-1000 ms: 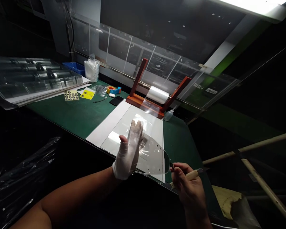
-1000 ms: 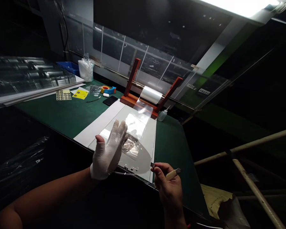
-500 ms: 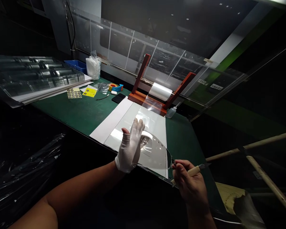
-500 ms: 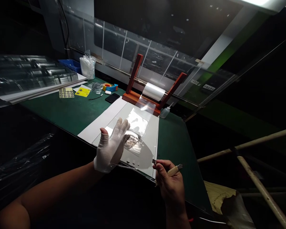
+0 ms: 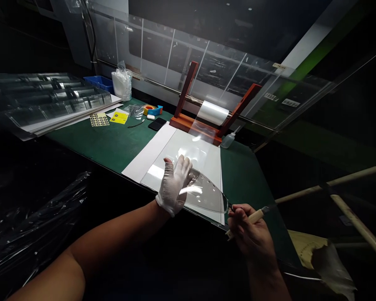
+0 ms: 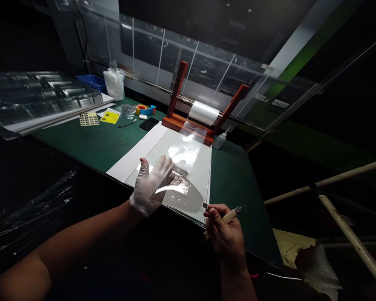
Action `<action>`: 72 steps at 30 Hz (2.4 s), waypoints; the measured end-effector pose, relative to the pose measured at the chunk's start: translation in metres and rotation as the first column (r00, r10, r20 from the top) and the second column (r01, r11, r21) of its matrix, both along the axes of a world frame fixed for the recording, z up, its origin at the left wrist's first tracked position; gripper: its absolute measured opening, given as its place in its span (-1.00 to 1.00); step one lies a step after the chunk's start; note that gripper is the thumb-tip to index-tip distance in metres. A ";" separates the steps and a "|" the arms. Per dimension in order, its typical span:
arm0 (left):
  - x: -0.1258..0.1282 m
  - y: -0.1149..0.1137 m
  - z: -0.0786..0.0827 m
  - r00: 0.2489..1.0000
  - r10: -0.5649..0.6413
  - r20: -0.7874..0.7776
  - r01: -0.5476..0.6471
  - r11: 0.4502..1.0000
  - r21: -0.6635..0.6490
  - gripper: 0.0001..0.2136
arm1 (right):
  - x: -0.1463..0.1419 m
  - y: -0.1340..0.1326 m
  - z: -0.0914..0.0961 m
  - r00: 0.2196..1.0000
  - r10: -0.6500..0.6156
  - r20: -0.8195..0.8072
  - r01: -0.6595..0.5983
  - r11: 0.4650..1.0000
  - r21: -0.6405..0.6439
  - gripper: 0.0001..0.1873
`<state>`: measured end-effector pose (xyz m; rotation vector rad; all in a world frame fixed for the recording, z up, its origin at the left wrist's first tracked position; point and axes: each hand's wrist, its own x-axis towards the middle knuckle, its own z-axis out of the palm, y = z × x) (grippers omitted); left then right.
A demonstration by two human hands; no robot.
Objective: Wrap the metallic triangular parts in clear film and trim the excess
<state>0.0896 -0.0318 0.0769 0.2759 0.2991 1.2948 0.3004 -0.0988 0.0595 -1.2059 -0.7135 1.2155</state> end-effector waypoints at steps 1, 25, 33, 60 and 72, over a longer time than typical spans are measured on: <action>0.000 0.000 0.000 1.000 -0.006 0.001 0.006 1.000 -0.008 -0.17 | 0.000 0.000 0.000 1.000 0.001 0.000 -0.001 1.000 -0.003 -0.54; 0.005 -0.003 0.002 0.999 -0.019 -0.036 0.020 0.999 0.025 -0.19 | 0.001 -0.001 -0.005 0.999 -0.011 0.039 0.006 0.992 0.124 -0.64; -0.001 -0.001 -0.010 0.925 0.036 -0.379 0.056 0.972 0.230 -0.08 | 0.000 -0.002 0.011 0.990 -0.023 0.137 -0.004 0.981 0.196 -0.67; 0.005 -0.008 0.020 0.388 0.232 -0.892 0.749 0.484 0.452 -0.06 | -0.008 -0.008 0.037 0.901 0.029 0.433 -0.309 0.744 0.593 -0.93; 0.029 -0.037 -0.027 0.705 -0.116 -0.700 0.599 0.627 0.499 -0.04 | -0.007 -0.014 0.032 0.893 -0.025 0.448 -0.290 0.731 0.618 -0.84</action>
